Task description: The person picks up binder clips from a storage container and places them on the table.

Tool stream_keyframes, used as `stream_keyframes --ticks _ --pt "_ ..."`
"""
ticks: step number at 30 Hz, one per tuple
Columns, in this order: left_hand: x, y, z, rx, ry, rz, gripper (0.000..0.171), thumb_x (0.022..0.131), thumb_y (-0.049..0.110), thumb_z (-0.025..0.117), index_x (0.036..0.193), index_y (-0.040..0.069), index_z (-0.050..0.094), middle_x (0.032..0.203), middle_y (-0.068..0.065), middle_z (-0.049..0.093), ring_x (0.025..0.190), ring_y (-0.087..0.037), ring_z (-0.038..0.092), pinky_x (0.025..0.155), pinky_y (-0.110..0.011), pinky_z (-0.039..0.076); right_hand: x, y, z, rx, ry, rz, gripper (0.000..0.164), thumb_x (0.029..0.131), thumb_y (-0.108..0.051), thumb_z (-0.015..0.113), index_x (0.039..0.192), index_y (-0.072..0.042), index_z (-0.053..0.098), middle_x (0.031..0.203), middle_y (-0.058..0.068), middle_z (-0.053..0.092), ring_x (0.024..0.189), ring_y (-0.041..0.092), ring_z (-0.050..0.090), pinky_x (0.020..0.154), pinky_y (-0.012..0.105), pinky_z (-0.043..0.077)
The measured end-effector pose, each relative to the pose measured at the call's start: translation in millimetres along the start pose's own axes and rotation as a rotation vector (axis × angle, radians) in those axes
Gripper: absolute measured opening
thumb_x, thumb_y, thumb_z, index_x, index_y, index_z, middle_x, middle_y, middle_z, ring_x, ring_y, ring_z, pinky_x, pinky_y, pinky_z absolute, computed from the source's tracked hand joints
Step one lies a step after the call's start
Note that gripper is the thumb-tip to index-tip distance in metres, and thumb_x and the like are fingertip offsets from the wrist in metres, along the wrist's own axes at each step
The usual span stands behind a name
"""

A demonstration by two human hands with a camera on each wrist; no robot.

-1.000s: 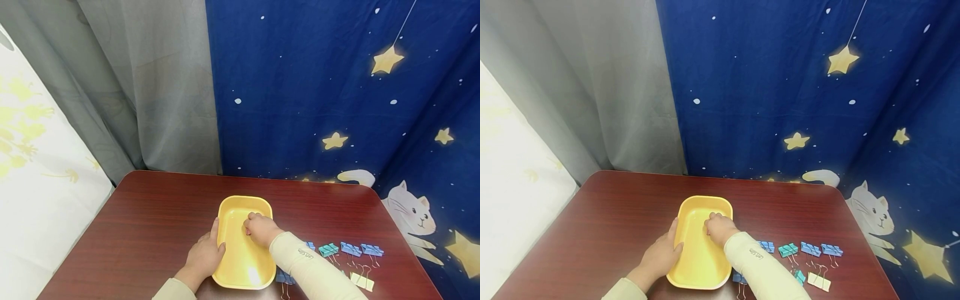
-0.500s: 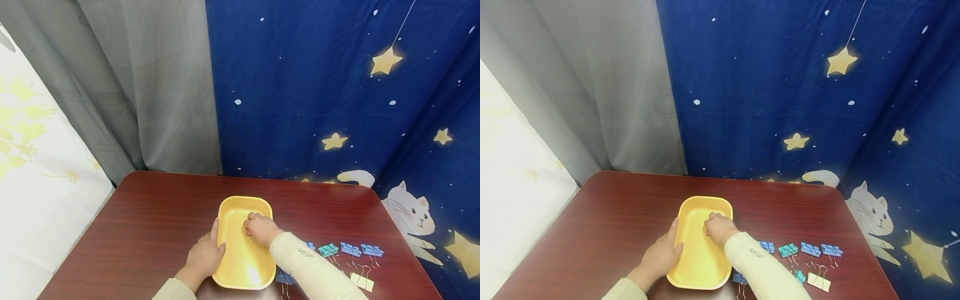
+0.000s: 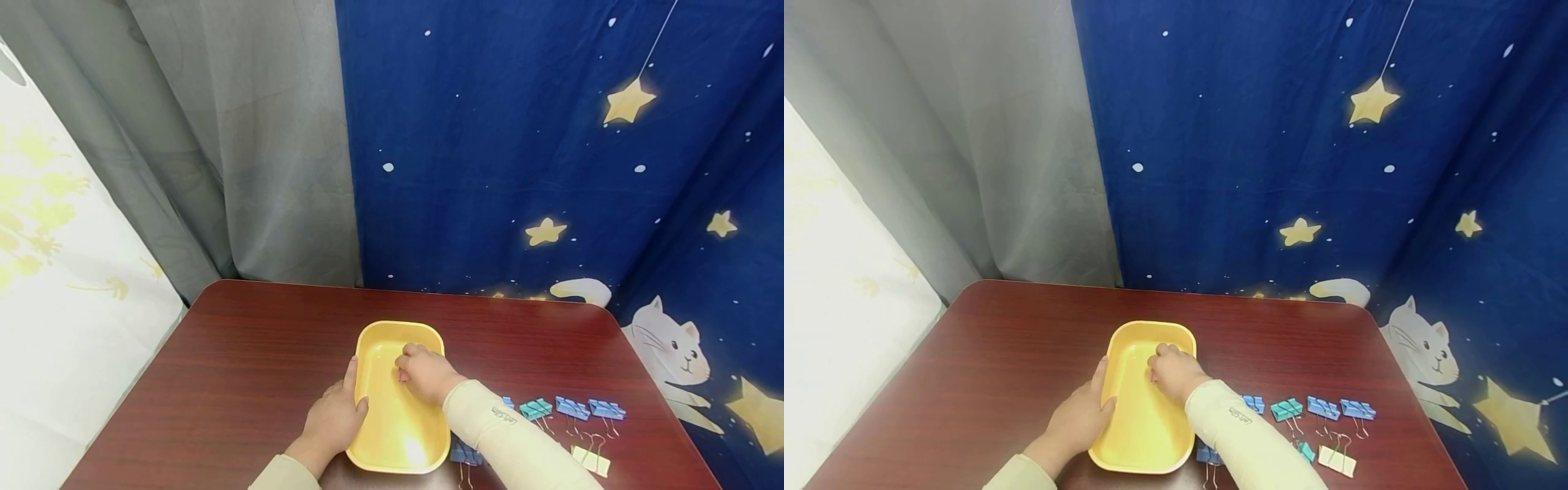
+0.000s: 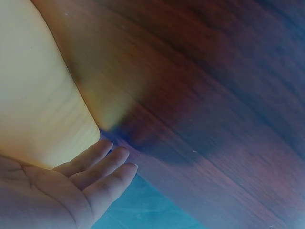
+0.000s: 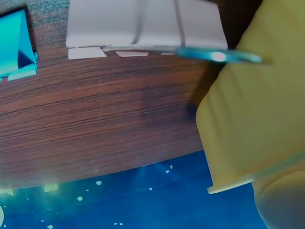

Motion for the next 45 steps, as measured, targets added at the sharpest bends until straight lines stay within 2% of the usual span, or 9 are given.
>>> stream_keyframes --ticks 10,20,27,35,45 --pt "-0.3 0.2 -0.7 -0.002 0.007 0.008 0.074 0.095 0.031 0.054 0.154 0.007 0.017 0.13 -0.024 0.056 0.116 -0.042 0.055 0.088 -0.055 0.049 -1 -3 -12 0.015 0.028 0.002 0.004 0.09 -0.018 0.069 0.092 -0.017 0.066 0.097 -0.001 0.053 0.087 0.014 0.051 0.071 0.025 0.05" --pt "-0.5 0.6 -1.5 -0.003 0.013 0.003 0.073 0.095 0.03 0.055 0.154 0.007 0.018 0.129 -0.024 0.056 0.116 -0.041 0.056 0.089 -0.055 0.049 -4 -3 -25 0.017 0.086 -0.003 0.023 0.084 -0.017 0.075 0.106 -0.014 0.068 0.112 0.005 0.059 0.099 0.021 0.059 0.08 0.034 0.055" --pt "-0.4 0.9 -1.2 -0.006 0.004 -0.003 0.073 0.096 0.031 0.054 0.154 0.008 0.017 0.13 -0.025 0.055 0.117 -0.042 0.055 0.09 -0.055 0.048 -10 -5 -39 0.04 0.158 -0.023 0.028 0.082 -0.018 0.077 0.109 -0.014 0.069 0.113 0.006 0.059 0.099 0.021 0.06 0.08 0.035 0.055" --pt "0.1 0.0 -0.6 -0.008 0.002 -0.004 0.073 0.095 0.031 0.054 0.154 0.008 0.017 0.131 -0.024 0.055 0.117 -0.042 0.055 0.091 -0.055 0.048 -15 -6 -47 0.074 0.155 0.005 0.032 0.084 -0.022 0.076 0.114 -0.015 0.068 0.117 0.005 0.058 0.101 0.02 0.059 0.081 0.035 0.055" --pt "-0.3 0.2 -1.3 -0.006 0.006 -0.001 0.073 0.095 0.031 0.055 0.154 0.008 0.018 0.129 -0.024 0.056 0.115 -0.042 0.056 0.088 -0.055 0.049 -20 -10 -61 0.082 0.211 -0.013 0.031 0.083 -0.022 0.077 0.112 -0.016 0.069 0.117 0.005 0.058 0.097 0.018 0.06 0.079 0.034 0.056"
Point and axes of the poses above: each hand's wrist, its own x-axis towards the middle knuckle, its own z-axis out of the palm, y = z × x, the point moved 9 cm from there along x, towards the middle knuckle
